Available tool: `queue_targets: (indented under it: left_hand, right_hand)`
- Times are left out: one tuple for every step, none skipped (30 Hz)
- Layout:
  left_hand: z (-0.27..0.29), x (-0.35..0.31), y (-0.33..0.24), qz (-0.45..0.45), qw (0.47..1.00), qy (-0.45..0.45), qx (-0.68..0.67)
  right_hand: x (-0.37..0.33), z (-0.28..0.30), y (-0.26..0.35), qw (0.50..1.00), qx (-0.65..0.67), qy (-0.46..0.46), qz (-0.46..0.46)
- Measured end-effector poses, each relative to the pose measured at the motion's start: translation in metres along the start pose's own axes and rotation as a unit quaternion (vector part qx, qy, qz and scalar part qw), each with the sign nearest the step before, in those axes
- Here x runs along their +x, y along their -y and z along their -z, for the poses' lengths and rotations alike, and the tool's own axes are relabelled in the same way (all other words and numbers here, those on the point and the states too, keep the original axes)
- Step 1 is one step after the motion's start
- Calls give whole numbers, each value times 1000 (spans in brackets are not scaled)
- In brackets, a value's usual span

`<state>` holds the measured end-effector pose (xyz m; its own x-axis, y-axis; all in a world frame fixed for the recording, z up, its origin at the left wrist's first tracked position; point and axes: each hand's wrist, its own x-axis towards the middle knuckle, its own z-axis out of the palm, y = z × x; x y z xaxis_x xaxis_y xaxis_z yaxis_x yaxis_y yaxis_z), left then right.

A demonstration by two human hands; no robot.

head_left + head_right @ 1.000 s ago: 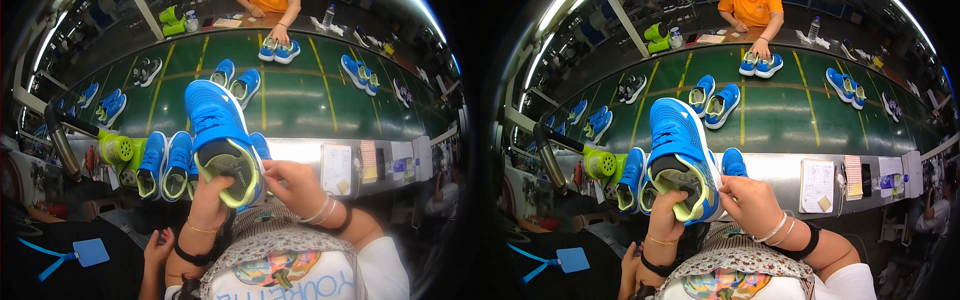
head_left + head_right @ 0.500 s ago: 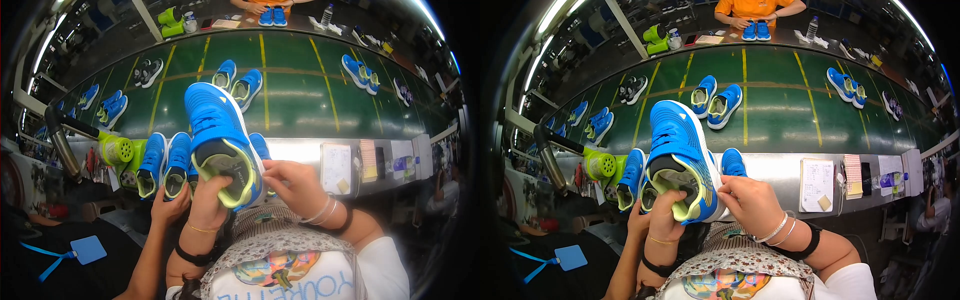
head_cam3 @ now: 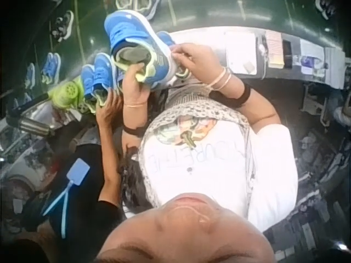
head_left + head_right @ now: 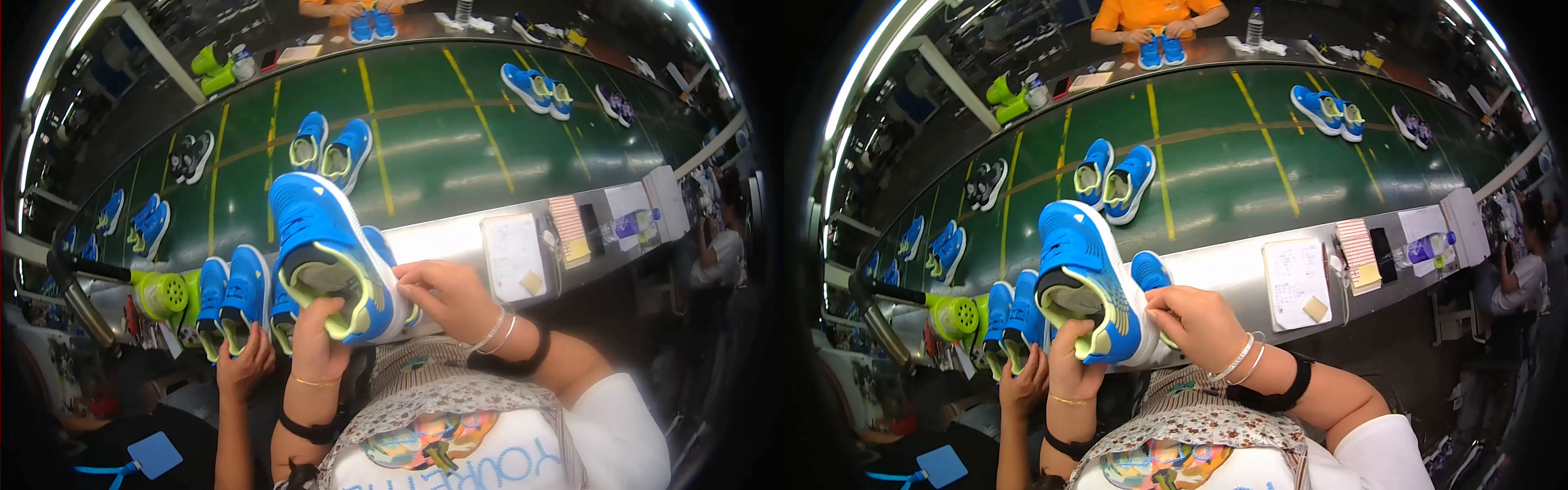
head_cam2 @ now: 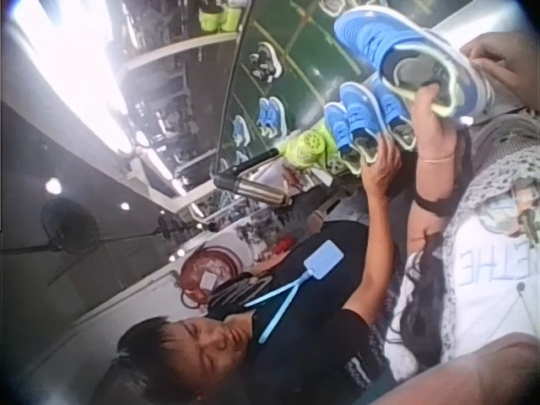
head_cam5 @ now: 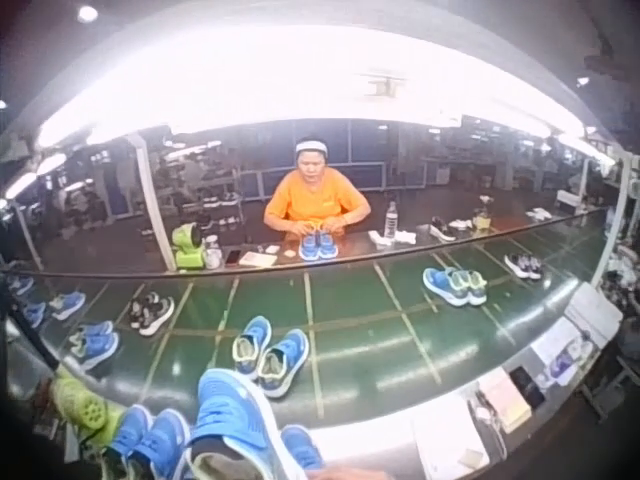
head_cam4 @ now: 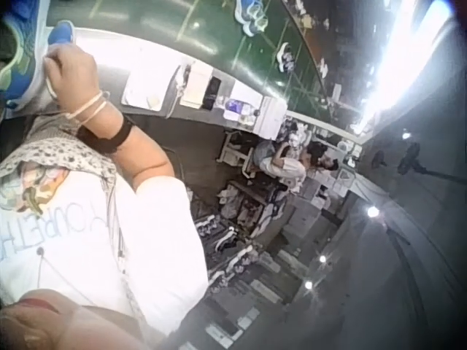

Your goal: Inspect and sort blue and yellow sneakers on an assembly line and place them on a rack.

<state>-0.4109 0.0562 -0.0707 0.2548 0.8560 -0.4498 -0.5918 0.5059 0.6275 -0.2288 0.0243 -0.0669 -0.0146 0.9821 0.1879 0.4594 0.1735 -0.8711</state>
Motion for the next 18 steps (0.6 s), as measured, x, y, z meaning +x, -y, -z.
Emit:
queue_targets:
  left_hand:
    - [-6, 1, 3, -1, 1000, -3, -13]
    - [-1, 8, 9, 14, 1000, 2, -20]
    - [6, 15, 15, 31, 999, 7, -25]
    - [8, 18, 21, 43, 999, 23, -21]
    - [9, 21, 26, 41, 999, 6, -23]
    - [8, 25, 32, 43, 999, -12, -26]
    - [7, 28, 38, 53, 998, -3, -23]
    - [-4, 24, 42, 59, 998, -14, -27]
    - [-1, 28, 46, 66, 997, -17, -18]
    - [1, 31, 49, 71, 997, -14, -14]
    - [-1, 32, 53, 75, 997, -13, -13]
    - [-3, 32, 56, 68, 997, -26, -10]
    - [-4, 34, 58, 60, 997, -39, -6]
    - [-10, 32, 61, 58, 998, -32, -6]
    - [-18, 29, 63, 62, 997, -35, -7]
    - [-27, 26, 66, 58, 997, -41, -8]
    - [-30, 26, 68, 53, 998, -46, -6]
    - [-34, 27, 70, 49, 997, -52, 0]
  right_hand:
    - [-1, 4, -14, 997, 66, 13, -30]
    - [-5, 2, -44, 995, 86, 9, -49]
    - [-12, 7, -73, 993, 69, 3, -101]
    - [-20, 11, -104, 987, 57, 1, -151]
    - [-30, 17, -136, 971, 65, -41, -225]
    - [-45, 30, -170, 948, 74, -84, -299]
    - [-62, 47, -206, 921, 81, -147, -351]
    - [-77, 81, -226, 915, -40, -181, -359]
    - [-98, 97, -265, 893, -135, -246, -352]
    - [-116, 118, -294, 868, -212, -281, -349]
    - [-130, 141, -313, 838, -288, -310, -343]
    - [-140, 160, -326, 820, -303, -313, -371]
    - [-147, 177, -336, 802, -317, -315, -397]
    - [-152, 197, -340, 801, -318, -312, -400]
    - [-157, 216, -345, 800, -342, -292, -397]
    - [-162, 234, -350, 798, -365, -272, -395]
    - [-162, 241, -354, 798, -363, -272, -397]
    - [-162, 248, -358, 812, -372, -234, -385]
